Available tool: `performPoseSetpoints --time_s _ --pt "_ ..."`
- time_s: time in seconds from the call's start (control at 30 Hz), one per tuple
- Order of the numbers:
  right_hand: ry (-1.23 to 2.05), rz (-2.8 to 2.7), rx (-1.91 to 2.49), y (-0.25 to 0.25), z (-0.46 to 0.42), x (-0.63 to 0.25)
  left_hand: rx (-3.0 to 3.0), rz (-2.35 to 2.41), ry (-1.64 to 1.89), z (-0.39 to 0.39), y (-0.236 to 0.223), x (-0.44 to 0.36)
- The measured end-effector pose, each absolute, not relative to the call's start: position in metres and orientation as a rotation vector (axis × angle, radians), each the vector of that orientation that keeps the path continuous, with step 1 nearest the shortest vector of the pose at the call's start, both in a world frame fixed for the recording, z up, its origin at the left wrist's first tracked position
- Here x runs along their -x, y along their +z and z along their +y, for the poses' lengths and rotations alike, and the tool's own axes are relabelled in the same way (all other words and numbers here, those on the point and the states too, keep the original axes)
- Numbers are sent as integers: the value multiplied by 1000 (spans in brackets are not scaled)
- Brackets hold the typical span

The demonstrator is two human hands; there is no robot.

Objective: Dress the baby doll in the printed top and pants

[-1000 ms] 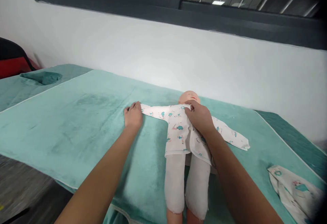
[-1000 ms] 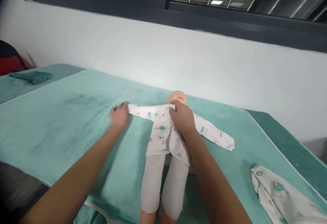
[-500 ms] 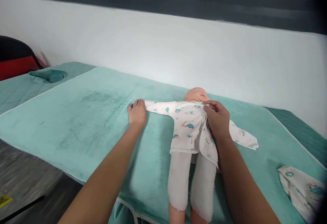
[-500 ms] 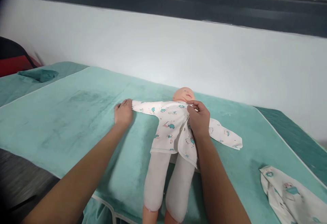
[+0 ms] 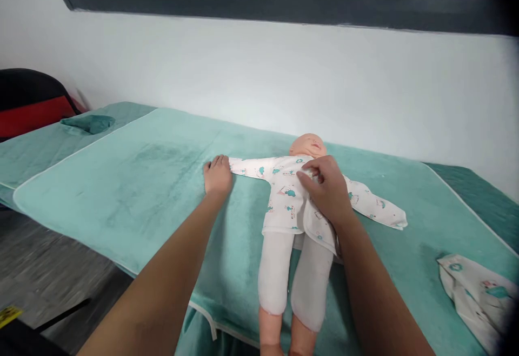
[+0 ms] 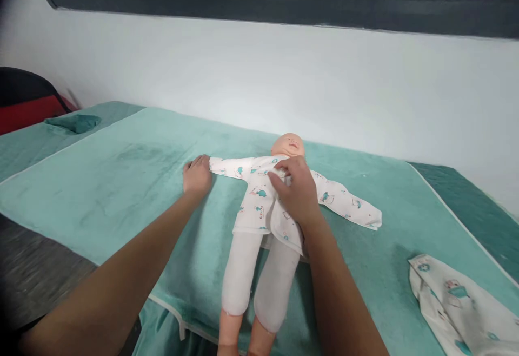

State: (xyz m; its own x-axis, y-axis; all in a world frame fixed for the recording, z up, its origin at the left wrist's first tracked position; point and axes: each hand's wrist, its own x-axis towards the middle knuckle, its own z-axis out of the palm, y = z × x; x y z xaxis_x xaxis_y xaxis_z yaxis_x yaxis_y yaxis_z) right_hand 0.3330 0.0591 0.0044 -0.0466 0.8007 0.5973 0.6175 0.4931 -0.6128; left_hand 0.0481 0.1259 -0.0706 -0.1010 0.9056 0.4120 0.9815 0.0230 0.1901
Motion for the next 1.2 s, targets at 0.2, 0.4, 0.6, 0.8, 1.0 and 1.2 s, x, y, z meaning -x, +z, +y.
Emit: performPoseSetpoints --time_s 0.2,0.4,0.6,0.8,1.0,1.2 --pt "308 -2127 1056 -2 16 -346 1974 -2107 -637 126 -69 -50" --pt "92 -2249 1169 -21 -28 -344 1965 -2098 -635 125 -68 -52" --pt "-44 -2002 1216 -29 -39 -326 1958 -2078 -642 124 -67 -53" --pt "-23 -2040 1023 -31 -44 -326 1970 -2102 -673 125 -67 -53" --pt "72 -1997 1016 -40 -59 -314 1976 -2100 -680 125 -68 -52" --pt "184 -1913 1110 -48 -84 -303 1978 -2113 -684 125 -68 -51"
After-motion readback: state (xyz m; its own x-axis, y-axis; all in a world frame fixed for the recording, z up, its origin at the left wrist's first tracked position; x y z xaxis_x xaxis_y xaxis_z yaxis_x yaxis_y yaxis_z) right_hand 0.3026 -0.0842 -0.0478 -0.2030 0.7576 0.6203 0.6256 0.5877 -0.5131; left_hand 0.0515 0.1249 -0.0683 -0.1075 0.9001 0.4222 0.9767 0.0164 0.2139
